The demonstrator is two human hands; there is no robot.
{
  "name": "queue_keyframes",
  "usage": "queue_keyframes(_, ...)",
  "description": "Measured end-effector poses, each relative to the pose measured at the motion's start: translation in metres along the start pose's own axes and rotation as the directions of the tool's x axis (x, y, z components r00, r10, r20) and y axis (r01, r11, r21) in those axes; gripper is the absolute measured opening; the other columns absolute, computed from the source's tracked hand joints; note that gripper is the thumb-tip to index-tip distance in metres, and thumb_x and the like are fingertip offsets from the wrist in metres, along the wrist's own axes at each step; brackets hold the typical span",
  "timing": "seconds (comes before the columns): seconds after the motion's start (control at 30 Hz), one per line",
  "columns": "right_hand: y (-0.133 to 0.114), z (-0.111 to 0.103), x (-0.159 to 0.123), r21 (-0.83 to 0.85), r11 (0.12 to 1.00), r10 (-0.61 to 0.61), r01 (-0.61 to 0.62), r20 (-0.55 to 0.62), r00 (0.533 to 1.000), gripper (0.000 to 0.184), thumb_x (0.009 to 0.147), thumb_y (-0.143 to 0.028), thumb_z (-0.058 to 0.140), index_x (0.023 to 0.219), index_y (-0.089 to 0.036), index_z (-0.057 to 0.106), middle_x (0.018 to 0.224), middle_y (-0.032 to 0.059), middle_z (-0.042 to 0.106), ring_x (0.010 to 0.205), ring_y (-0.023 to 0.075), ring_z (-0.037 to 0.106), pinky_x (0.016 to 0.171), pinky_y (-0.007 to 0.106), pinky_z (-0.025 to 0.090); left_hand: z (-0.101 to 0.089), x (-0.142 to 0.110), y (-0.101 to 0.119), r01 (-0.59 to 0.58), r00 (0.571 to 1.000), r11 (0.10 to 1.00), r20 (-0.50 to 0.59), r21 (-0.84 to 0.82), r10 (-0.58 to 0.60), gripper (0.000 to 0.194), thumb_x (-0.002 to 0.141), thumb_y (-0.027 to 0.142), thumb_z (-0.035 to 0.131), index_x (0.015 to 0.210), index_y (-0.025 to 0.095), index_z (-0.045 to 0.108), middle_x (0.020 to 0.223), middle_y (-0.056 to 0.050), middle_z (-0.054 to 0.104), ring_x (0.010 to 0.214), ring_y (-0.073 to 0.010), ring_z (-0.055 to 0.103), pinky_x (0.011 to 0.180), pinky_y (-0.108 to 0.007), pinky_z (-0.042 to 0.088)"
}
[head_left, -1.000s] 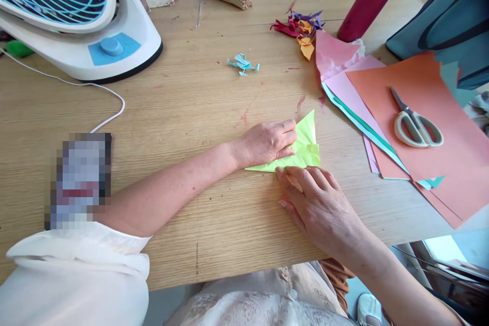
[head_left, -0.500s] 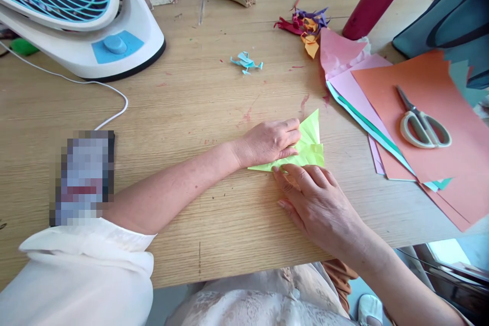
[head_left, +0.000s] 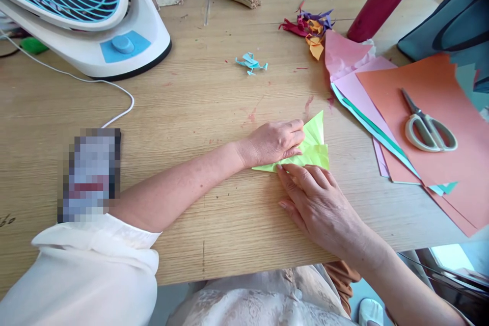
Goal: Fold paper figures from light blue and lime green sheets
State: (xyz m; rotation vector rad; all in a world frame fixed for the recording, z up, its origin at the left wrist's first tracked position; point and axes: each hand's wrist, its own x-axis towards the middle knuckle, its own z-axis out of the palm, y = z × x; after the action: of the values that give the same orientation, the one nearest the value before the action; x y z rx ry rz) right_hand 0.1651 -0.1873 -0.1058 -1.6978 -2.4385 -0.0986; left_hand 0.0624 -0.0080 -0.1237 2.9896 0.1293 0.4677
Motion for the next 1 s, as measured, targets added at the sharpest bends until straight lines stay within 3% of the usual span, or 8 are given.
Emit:
queue_keyframes(0.13, 0.0017, 0.0040, -0.0048, 0.033, 0.999, 0.012, -0.010, -0.059, 0.998, 0.053, 0.099, -0.034, 0.046, 0.137, 0.003, 0.049, 0.129, 0.0226, 0.056, 0.112, 0.0323, 0.050, 0.097, 0.048, 0.044, 0.0011, 0.0001, 0.0003, -0.005, 1.000, 1.000, -0.017, 0.010, 0.005, 0.024, 0.100, 0.031, 0.046, 0.095, 0.014, 0.061, 0.103, -0.008, 0.063, 0.078, -0.0150, 0.060, 0.068, -0.027, 0.046)
queue_keyframes(0.4, 0.0005, 0.0041, -0.0071, 0.060, 0.998, -0.001, 0.007, -0.085, 0.996, 0.047, 0.099, -0.029, 0.048, 0.137, -0.003, 0.051, 0.136, 0.0214, 0.055, 0.121, 0.0317, 0.050, 0.103, 0.050, 0.041, 0.0000, 0.0005, 0.0013, 0.013, 1.000, 1.000, 0.009, -0.019, -0.013, 0.023, 0.099, 0.030, 0.047, 0.092, 0.014, 0.061, 0.102, -0.008, 0.062, 0.077, -0.0144, 0.060, 0.067, -0.027, 0.046)
queue_keyframes(0.63, 0.0010, 0.0045, -0.0046, 0.102, 0.995, 0.004, 0.001, -0.045, 0.999, 0.047, 0.101, -0.033, 0.042, 0.135, -0.004, 0.055, 0.138, 0.0213, 0.053, 0.121, 0.0328, 0.049, 0.102, 0.050, 0.043, -0.0034, 0.0006, 0.0020, 0.020, 0.999, 1.000, 0.032, -0.019, -0.019, 0.023, 0.099, 0.031, 0.047, 0.092, 0.014, 0.060, 0.105, -0.009, 0.063, 0.078, -0.0150, 0.060, 0.068, -0.027, 0.043)
queue_keyframes(0.87, 0.0004, 0.0047, -0.0023, 0.195, 0.979, 0.053, -0.053, 0.003, 0.999, 0.046, 0.101, -0.032, 0.039, 0.136, -0.008, 0.054, 0.138, 0.0197, 0.051, 0.123, 0.0321, 0.046, 0.104, 0.051, 0.041, -0.0029, 0.0002, 0.0027, 0.047, 0.999, 0.998, 0.025, -0.029, -0.046, 0.016, 0.097, 0.024, 0.052, 0.108, 0.014, 0.056, 0.108, -0.009, 0.061, 0.087, -0.0165, 0.062, 0.072, -0.026, 0.044)
queue_keyframes(1.0, -0.0015, 0.0032, -0.0018, 0.177, 0.981, 0.078, -0.080, 0.021, 0.997, 0.047, 0.100, -0.034, 0.040, 0.139, -0.010, 0.052, 0.136, 0.0184, 0.052, 0.120, 0.0320, 0.046, 0.101, 0.050, 0.040, -0.0021, -0.0003, 0.0033, 0.044, 0.999, 0.999, 0.009, -0.012, -0.044, 0.013, 0.098, 0.022, 0.048, 0.104, 0.015, 0.058, 0.106, -0.008, 0.062, 0.084, -0.0159, 0.062, 0.068, -0.026, 0.043)
